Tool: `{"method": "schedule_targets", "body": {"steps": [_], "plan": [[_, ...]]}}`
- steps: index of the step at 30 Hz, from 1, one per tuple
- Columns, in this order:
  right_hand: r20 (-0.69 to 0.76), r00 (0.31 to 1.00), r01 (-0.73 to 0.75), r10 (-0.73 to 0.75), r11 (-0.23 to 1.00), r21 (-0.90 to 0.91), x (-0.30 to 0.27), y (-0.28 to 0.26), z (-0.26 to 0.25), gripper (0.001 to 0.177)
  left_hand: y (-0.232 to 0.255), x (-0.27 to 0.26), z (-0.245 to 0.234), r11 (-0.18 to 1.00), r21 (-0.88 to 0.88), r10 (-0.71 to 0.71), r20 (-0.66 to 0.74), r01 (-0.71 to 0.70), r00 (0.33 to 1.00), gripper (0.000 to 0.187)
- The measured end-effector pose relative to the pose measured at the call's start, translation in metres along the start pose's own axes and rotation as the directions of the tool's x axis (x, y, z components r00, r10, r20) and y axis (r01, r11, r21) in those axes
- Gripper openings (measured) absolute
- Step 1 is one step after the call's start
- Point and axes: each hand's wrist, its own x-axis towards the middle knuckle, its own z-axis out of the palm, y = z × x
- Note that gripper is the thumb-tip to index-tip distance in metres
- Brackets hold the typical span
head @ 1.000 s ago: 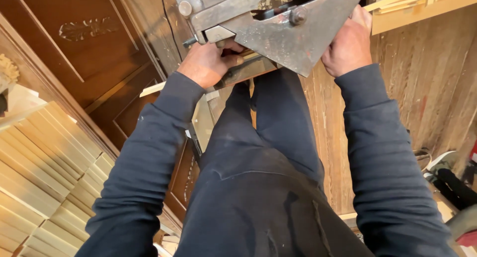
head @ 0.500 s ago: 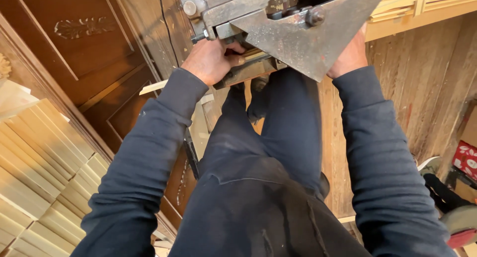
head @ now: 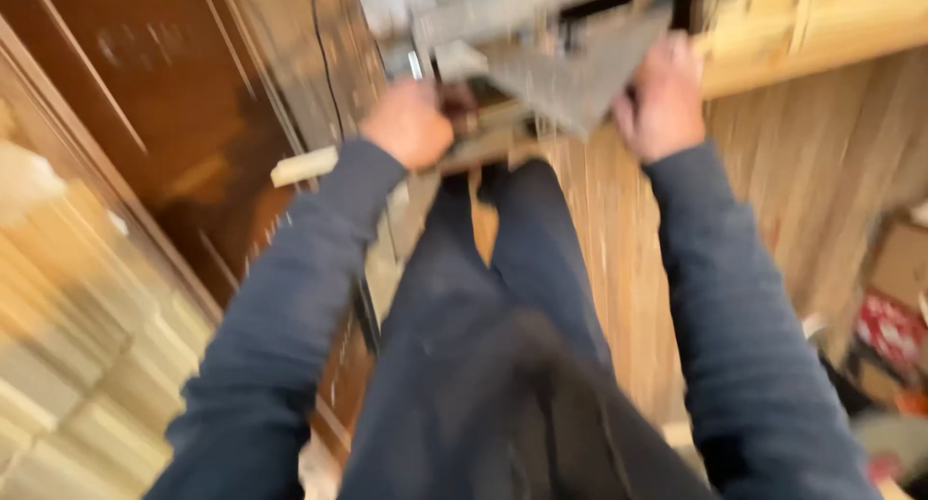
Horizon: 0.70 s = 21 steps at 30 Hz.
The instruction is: Using a manual miter chopper to cut wooden molding strips into picture frame components.
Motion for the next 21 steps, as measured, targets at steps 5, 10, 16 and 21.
{"method": "schedule_targets", "body": {"steps": [5,10,16,21], "plan": [[-0.133,0.985,0.124,-0.113,0.99,0.074,-0.01,-0.01,-0.002,0.043,-0.012,-0.007,0.008,0.995,0.037,0.094,-0.005,-0.094,0.996,0.025],[-0.218,0.966,0.163,-0.141,0.983,0.084,-0.001,-0.001,0.007,0.042,-0.006,-0.003,0.001,0.992,0.052,0.12,-0.042,-0.117,0.992,0.024],[-0.184,0.971,0.15,-0.153,0.988,-0.033,-0.01,0.011,0.019,0.036,-0.01,-0.001,0.0,0.982,0.015,0.189,-0.095,-0.188,0.977,0.025],[-0.154,0.98,0.108,-0.128,0.986,-0.128,-0.008,0.01,0.019,0.047,-0.008,-0.002,0.0,0.99,0.007,0.142,-0.093,-0.142,0.986,0.025]]}}
